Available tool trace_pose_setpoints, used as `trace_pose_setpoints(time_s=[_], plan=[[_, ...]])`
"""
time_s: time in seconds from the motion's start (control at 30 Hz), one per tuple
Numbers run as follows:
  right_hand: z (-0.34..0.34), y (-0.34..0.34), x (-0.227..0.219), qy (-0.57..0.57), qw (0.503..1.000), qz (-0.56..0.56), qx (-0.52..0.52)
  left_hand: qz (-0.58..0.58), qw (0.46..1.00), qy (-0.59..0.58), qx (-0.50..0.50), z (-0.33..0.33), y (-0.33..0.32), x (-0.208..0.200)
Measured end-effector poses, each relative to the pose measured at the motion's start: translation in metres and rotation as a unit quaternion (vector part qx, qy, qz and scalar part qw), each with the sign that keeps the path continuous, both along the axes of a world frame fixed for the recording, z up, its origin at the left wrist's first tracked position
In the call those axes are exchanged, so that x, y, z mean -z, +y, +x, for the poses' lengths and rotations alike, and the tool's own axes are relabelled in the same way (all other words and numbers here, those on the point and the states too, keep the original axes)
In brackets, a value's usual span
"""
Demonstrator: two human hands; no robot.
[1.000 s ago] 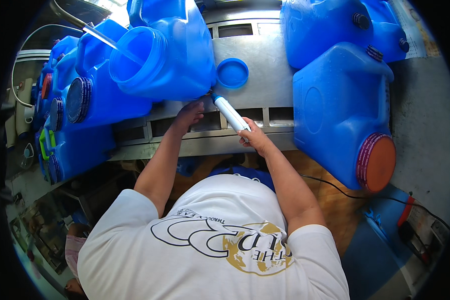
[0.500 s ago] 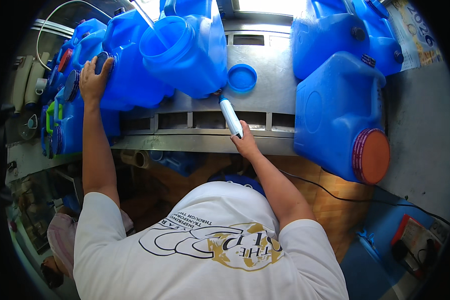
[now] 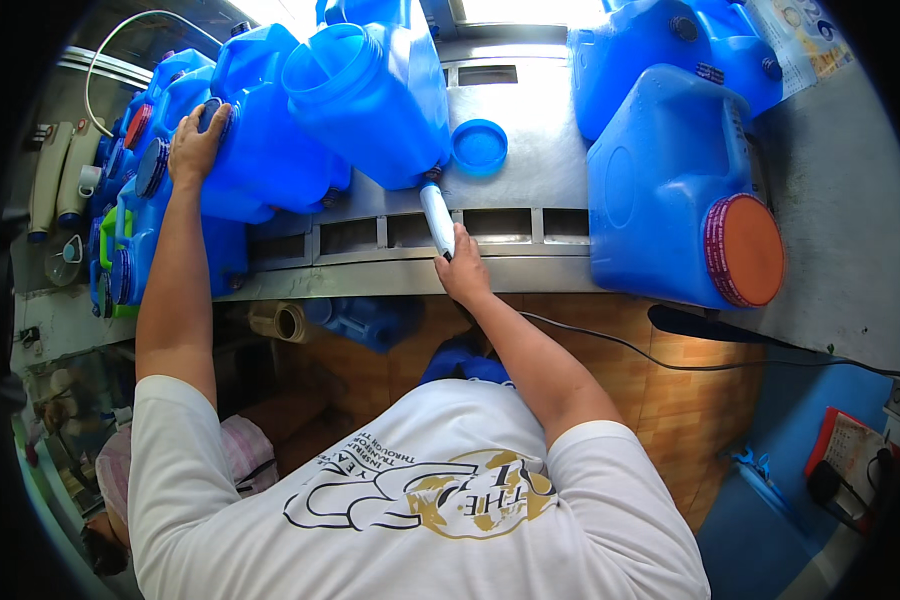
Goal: The person fills several blue plastic jugs with water from a tap, then seals each with a cap and applies a purple seal using a handheld applicator. The person moves the jugs on a metal counter and exits the vehicle at the end.
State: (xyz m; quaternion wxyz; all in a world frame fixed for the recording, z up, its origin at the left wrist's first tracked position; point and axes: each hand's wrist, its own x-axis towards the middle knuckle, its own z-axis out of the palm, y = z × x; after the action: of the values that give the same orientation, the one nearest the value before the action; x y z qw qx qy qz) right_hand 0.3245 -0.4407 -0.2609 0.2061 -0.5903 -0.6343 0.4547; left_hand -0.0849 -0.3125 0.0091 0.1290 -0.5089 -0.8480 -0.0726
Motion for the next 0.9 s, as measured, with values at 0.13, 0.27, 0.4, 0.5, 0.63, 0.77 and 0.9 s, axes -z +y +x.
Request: trace_pose_setpoints(time_s=[0.13, 0.27, 0.4, 0.5, 0.63, 0.77, 0.9], plan=[[0.001, 0.008, 0.000, 0.026, 0.999, 0.034, -0.004, 0.012, 1.000, 0.024, -0.001, 0.007, 0.003, -0.002], [0.011, 0.022, -0.002, 0.066, 0.996, 0.067, -0.002, 0.003, 1.000, 0.015, -0.009, 0.011, 0.000, -0.003], [0.045, 0.064, -0.019, 0.115, 0.992, -0.035, 0.027, -0.011, 1.000, 0.016, -0.012, 0.014, 0.000, -0.006], [0.077, 0.092, -0.043, 0.188, 0.958, -0.210, 0.051, 0.001, 0.999, 0.028, -0.015, 0.011, 0.000, -0.003], [0.094, 0.121, -0.060, 0.184, 0.946, -0.266, 0.019, -0.004, 1.000, 0.019, -0.012, 0.014, 0.000, -0.003], [0.101, 0.140, -0.061, 0.174, 0.941, -0.289, -0.006, 0.001, 1.000, 0.022, -0.007, 0.010, 0.001, -0.002], [0.104, 0.151, -0.063, 0.185, 0.938, -0.294, -0.020, -0.001, 1.000, 0.026, -0.004, 0.005, 0.001, 0.001]])
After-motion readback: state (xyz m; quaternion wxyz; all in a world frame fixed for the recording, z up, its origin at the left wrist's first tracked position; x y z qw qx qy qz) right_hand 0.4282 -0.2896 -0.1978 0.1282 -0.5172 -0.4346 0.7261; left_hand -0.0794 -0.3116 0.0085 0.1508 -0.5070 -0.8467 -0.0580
